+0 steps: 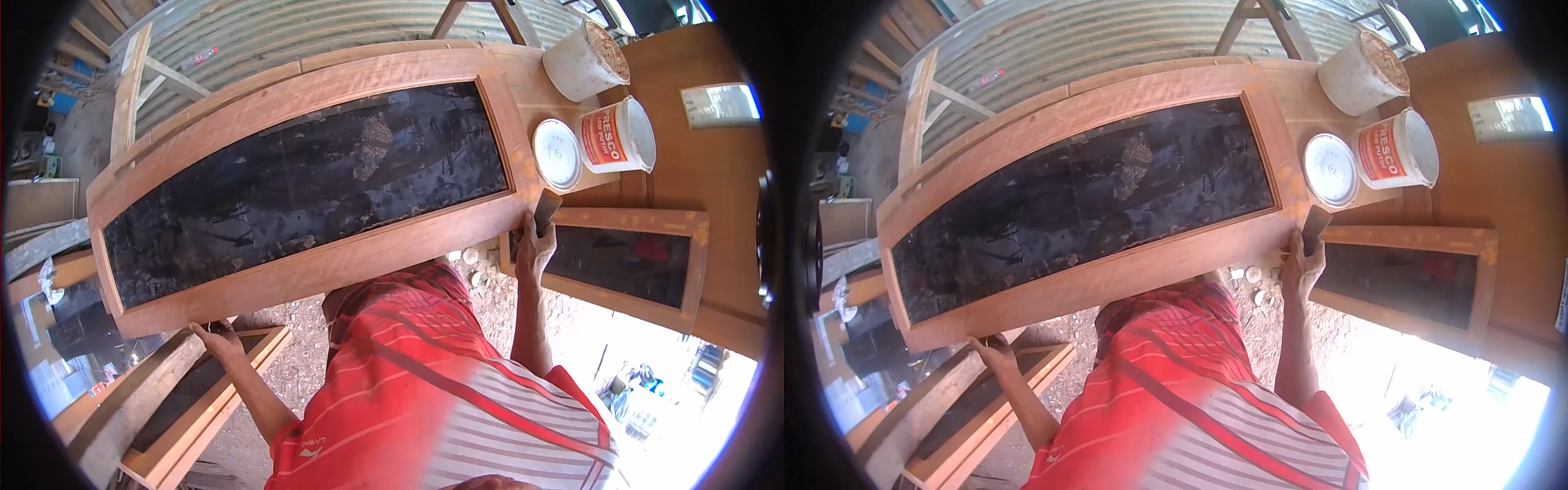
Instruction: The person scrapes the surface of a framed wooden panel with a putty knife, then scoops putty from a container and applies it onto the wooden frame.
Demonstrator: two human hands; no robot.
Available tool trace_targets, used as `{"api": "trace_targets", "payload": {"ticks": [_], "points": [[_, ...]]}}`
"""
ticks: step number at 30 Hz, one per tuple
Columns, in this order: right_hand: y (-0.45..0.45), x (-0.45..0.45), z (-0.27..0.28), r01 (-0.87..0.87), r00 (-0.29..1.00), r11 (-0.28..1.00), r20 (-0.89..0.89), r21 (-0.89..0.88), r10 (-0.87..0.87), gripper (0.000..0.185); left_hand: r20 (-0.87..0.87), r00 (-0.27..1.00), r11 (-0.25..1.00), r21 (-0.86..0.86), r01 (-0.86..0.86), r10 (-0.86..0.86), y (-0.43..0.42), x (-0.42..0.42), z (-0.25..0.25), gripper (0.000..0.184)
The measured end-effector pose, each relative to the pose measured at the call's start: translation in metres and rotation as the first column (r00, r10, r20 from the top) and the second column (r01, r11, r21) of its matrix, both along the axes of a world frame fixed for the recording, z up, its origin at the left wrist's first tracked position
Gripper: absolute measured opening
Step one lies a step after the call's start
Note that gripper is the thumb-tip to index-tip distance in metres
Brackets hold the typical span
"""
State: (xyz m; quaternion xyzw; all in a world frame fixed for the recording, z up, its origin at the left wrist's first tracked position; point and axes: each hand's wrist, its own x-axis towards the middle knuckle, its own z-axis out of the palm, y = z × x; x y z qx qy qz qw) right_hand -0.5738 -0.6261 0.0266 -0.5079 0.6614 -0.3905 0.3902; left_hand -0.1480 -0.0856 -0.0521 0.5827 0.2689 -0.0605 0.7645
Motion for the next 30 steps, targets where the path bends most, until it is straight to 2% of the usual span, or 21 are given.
{"api": "trace_targets", "payload": {"ticks": [2, 5, 8, 11, 14, 15, 17, 18, 19, 21, 24, 27, 30], "points": [[-0.002, 0.002, -0.002, 0.022, 0.993, 1.0, 0.114, 0.008, -0.023, 0.025, -0.004, 0.995, 0.989, 0.114, -0.094, 0.095, -0.03, -0.009, 0.023, 0.058], [-0.003, 0.0, -0.011, 0.085, 0.991, 0.996, 0.105, 0.006, -0.085, 0.023, 0.019, 0.985, 0.945, 0.278, -0.17, 0.171, -0.041, -0.01, 0.03, 0.063], [-0.003, 0.001, -0.004, 0.096, 0.98, 0.993, 0.169, 0.073, -0.107, 0.024, 0.01, 0.996, 0.836, 0.544, -0.077, 0.085, -0.035, -0.014, 0.038, 0.066], [0.0, 0.013, 0.002, 0.178, 0.949, 0.981, 0.25, 0.079, -0.192, 0.027, -0.23, 0.955, 0.738, 0.609, 0.291, -0.187, 0.002, 0.001, 0.046, 0.068], [-0.004, 0.022, 0.003, 0.169, 0.942, 0.983, 0.284, 0.068, -0.181, 0.026, -0.594, 0.738, 0.436, 0.599, 0.672, -0.32, 0.008, 0.021, 0.081, 0.066], [-0.005, 0.019, 0.003, 0.169, 0.943, 0.984, 0.281, 0.063, -0.18, 0.026, -0.587, 0.686, 0.198, 0.681, 0.705, -0.43, -0.007, 0.021, 0.101, 0.065], [-0.006, 0.008, -0.006, 0.135, 0.959, 0.991, 0.25, 0.021, -0.136, 0.026, -0.629, 0.517, -0.286, 0.751, 0.595, -0.58, -0.058, 0.001, 0.154, 0.062], [-0.005, 0.007, -0.007, 0.131, 0.963, 0.991, 0.236, 0.003, -0.128, 0.027, -0.555, 0.558, -0.198, 0.796, 0.573, -0.617, -0.085, -0.009, 0.169, 0.044], [-0.005, 0.009, -0.009, 0.13, 0.967, 0.991, 0.224, -0.015, -0.123, 0.027, -0.443, 0.481, -0.243, 0.873, 0.423, -0.757, -0.105, -0.022, 0.169, 0.048], [-0.002, 0.009, -0.011, 0.164, 0.958, 0.986, 0.236, 0.024, -0.165, 0.027, -0.245, 0.202, -0.231, 0.969, 0.09, -0.948, -0.134, -0.041, 0.168, 0.071], [-0.006, 0.012, -0.012, 0.182, 0.949, 0.982, 0.253, 0.044, -0.187, 0.027, -0.414, 0.097, -0.405, 0.909, 0.101, -0.905, -0.148, -0.056, 0.147, 0.106], [-0.009, 0.01, -0.017, 0.159, 0.953, 0.987, 0.257, 0.022, -0.16, 0.027, -0.345, 0.108, -0.324, 0.93, 0.173, -0.932, -0.137, -0.046, 0.118, 0.101], [-0.012, 0.011, -0.013, 0.143, 0.961, 0.989, 0.235, 0.032, -0.147, 0.029, -0.339, 0.01, -0.336, 0.935, 0.116, -0.941, -0.135, -0.04, 0.115, 0.104]]}}
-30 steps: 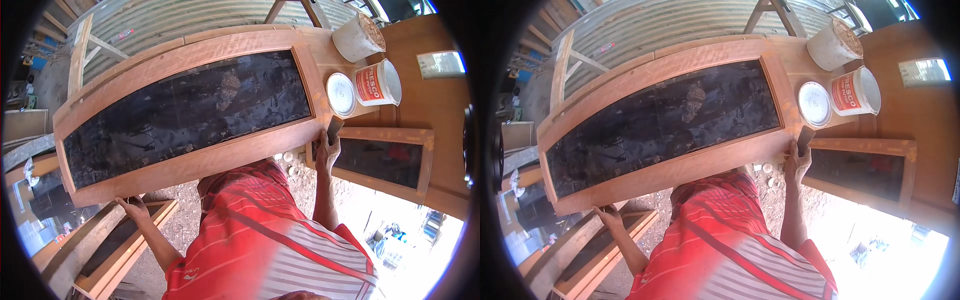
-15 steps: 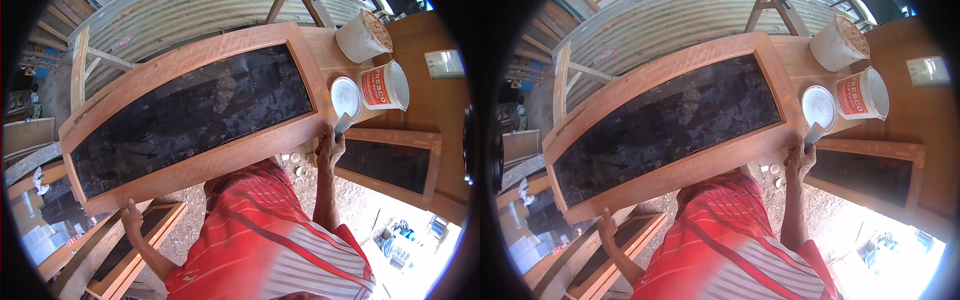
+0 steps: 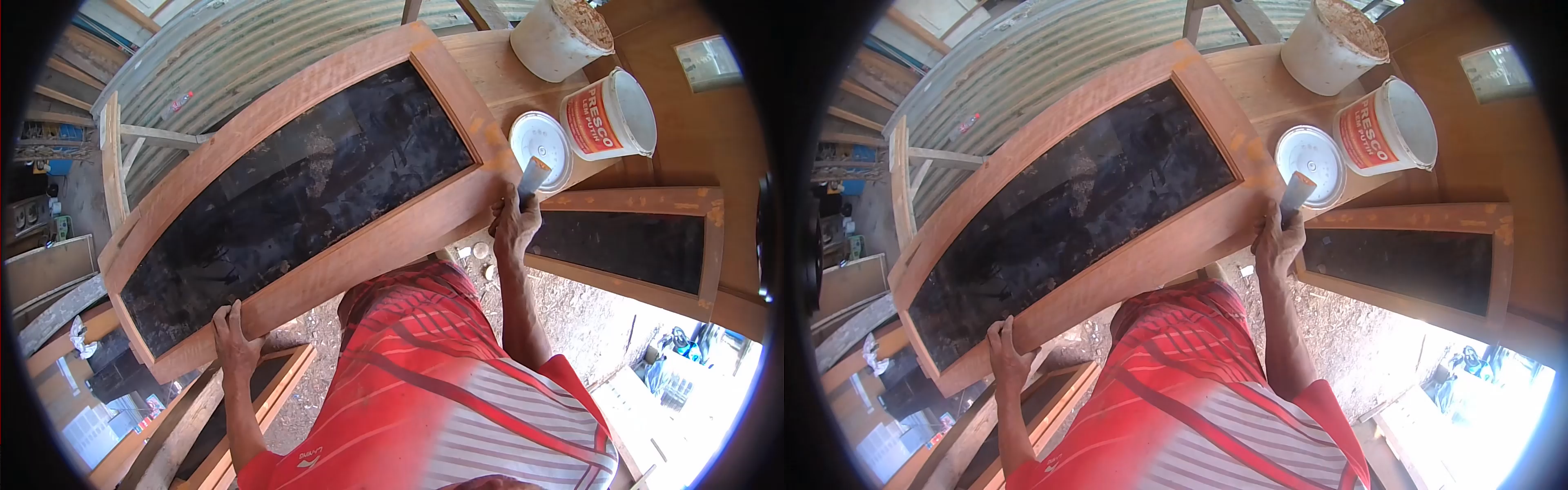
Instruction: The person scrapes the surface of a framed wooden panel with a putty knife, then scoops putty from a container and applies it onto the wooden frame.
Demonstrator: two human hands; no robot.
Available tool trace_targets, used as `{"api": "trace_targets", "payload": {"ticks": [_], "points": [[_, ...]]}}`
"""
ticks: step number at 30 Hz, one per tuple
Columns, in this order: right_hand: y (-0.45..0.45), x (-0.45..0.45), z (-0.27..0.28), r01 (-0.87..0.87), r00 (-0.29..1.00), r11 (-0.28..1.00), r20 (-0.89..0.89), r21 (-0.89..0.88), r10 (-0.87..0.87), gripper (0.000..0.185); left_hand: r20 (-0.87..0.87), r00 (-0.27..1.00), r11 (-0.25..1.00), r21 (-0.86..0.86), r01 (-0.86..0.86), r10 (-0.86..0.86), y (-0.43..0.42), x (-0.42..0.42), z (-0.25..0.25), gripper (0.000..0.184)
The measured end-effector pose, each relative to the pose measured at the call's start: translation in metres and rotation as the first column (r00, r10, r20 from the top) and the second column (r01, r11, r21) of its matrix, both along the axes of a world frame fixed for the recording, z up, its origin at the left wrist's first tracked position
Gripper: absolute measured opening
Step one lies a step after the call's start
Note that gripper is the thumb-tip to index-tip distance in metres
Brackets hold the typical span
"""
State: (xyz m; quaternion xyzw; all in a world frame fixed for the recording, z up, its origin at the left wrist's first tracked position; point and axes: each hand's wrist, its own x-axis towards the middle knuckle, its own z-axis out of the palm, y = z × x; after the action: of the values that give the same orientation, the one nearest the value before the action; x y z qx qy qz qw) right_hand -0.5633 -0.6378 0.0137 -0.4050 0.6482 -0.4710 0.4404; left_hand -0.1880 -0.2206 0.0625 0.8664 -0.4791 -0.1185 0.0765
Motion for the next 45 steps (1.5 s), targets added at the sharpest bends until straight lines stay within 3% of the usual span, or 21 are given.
{"api": "trace_targets", "payload": {"ticks": [5, 6, 10, 15, 16, 18, 20, 22, 23, 24, 25, 26, 27, 28, 29, 32, 35, 37, 41, 43, 45], "points": [[-0.013, 0.001, 0.004, -0.065, 0.998, 0.998, -0.003, 0.01, 0.065, 0.03, 0.055, 0.996, 0.997, -0.035, 0.065, -0.063, -0.004, -0.007, -0.003, 0.101], [-0.019, 0.001, 0.007, -0.094, 0.991, 0.995, -0.089, 0.024, 0.096, 0.031, 0.068, 0.995, 0.996, -0.043, 0.072, -0.069, -0.007, -0.01, -0.002, 0.101], [-0.048, -0.001, -0.002, -0.194, 0.975, 0.971, -0.134, -0.142, 0.175, 0.031, 0.083, 0.995, 0.997, -0.046, 0.059, -0.055, -0.009, -0.022, 0.004, 0.099], [-0.049, -0.009, -0.006, -0.275, 0.89, 0.951, -0.411, -0.142, 0.196, 0.041, 0.065, 0.998, 0.999, -0.028, 0.024, -0.023, -0.016, -0.026, 0.004, 0.095], [-0.059, -0.018, -0.031, -0.308, 0.895, 0.929, -0.393, -0.205, 0.21, 0.036, 0.066, 0.998, 1.0, -0.023, -0.01, 0.012, -0.015, -0.027, 0.007, 0.094], [-0.058, -0.016, -0.024, -0.378, 0.887, 0.879, -0.384, -0.29, 0.255, 0.039, 0.027, 0.995, 0.995, -0.021, -0.094, 0.095, -0.018, -0.032, 0.012, 0.093], [-0.063, -0.025, -0.043, -0.386, 0.892, 0.909, -0.315, -0.16, 0.323, 0.04, 0.037, 0.992, 0.993, -0.03, -0.118, 0.119, -0.013, -0.03, 0.011, 0.093], [-0.063, -0.027, -0.049, -0.407, 0.877, 0.895, -0.352, -0.182, 0.328, 0.037, 0.053, 0.991, 0.991, -0.054, -0.119, 0.122, -0.006, -0.024, 0.003, 0.092], [-0.061, -0.025, -0.055, -0.377, 0.917, 0.896, -0.23, -0.234, 0.326, 0.037, 0.051, 0.992, 0.992, -0.056, -0.112, 0.115, -0.002, -0.02, -0.003, 0.093], [-0.062, -0.029, -0.061, -0.38, 0.914, 0.904, -0.231, -0.196, 0.334, 0.038, 0.051, 0.993, 0.993, -0.058, -0.107, 0.11, 0.003, -0.018, -0.005, 0.094], [-0.046, -0.017, -0.041, -0.34, 0.937, 0.919, -0.159, -0.2, 0.312, 0.037, 0.034, 0.989, 0.988, -0.055, -0.141, 0.143, 0.001, -0.022, 0.001, 0.092], [-0.029, -0.003, -0.014, -0.33, 0.931, 0.93, -0.216, -0.159, 0.294, 0.036, 0.014, 0.985, 0.984, -0.061, -0.168, 0.17, 0.001, -0.024, 0.007, 0.09], [-0.03, -0.005, -0.011, -0.393, 0.896, 0.914, -0.268, -0.102, 0.355, 0.037, 0.009, 0.987, 0.981, -0.112, -0.159, 0.161, 0.007, -0.026, 0.012, 0.088], [-0.027, -0.001, -0.023, -0.408, 0.885, 0.89, -0.331, -0.206, 0.329, 0.037, 0.001, 0.99, 0.977, -0.165, -0.137, 0.139, 0.012, -0.024, 0.014, 0.086], [-0.023, 0.007, -0.026, -0.463, 0.869, 0.854, -0.313, -0.238, 0.384, 0.037, -0.01, 0.995, 0.971, -0.217, -0.101, 0.101, 0.016, -0.018, 0.016, 0.085], [0.009, 0.035, -0.025, -0.552, 0.833, 0.783, -0.226, -0.288, 0.504, 0.036, -0.237, 0.955, 0.922, -0.296, -0.248, 0.18, 0.046, 0.006, 0.011, 0.079], [0.054, 0.06, -0.03, -0.525, 0.849, 0.761, -0.294, -0.381, 0.439, 0.03, -0.084, 0.94, 0.83, -0.449, -0.332, 0.331, 0.093, 0.053, -0.004, 0.062], [0.075, 0.088, -0.018, -0.556, 0.829, 0.76, -0.167, -0.335, 0.533, 0.024, -0.03, 0.899, 0.774, -0.496, -0.393, 0.437, 0.116, 0.095, -0.015, 0.054], [0.116, 0.15, 0.01, -0.613, 0.787, 0.78, -0.181, -0.126, 0.59, 0.016, 0.043, 0.871, 0.743, -0.544, -0.391, 0.49, 0.107, 0.153, -0.033, 0.053], [0.127, 0.174, 0.01, -0.623, 0.781, 0.769, -0.164, -0.141, 0.603, 0.015, 0.075, 0.901, 0.778, -0.538, -0.324, 0.427, 0.068, 0.174, -0.04, 0.058], [0.14, 0.195, 0.033, -0.654, 0.754, 0.756, -0.058, 0.021, 0.654, 0.021, 0.14, 0.932, 0.805, -0.556, -0.206, 0.335, 0.011, 0.19, -0.038, 0.06]]}}
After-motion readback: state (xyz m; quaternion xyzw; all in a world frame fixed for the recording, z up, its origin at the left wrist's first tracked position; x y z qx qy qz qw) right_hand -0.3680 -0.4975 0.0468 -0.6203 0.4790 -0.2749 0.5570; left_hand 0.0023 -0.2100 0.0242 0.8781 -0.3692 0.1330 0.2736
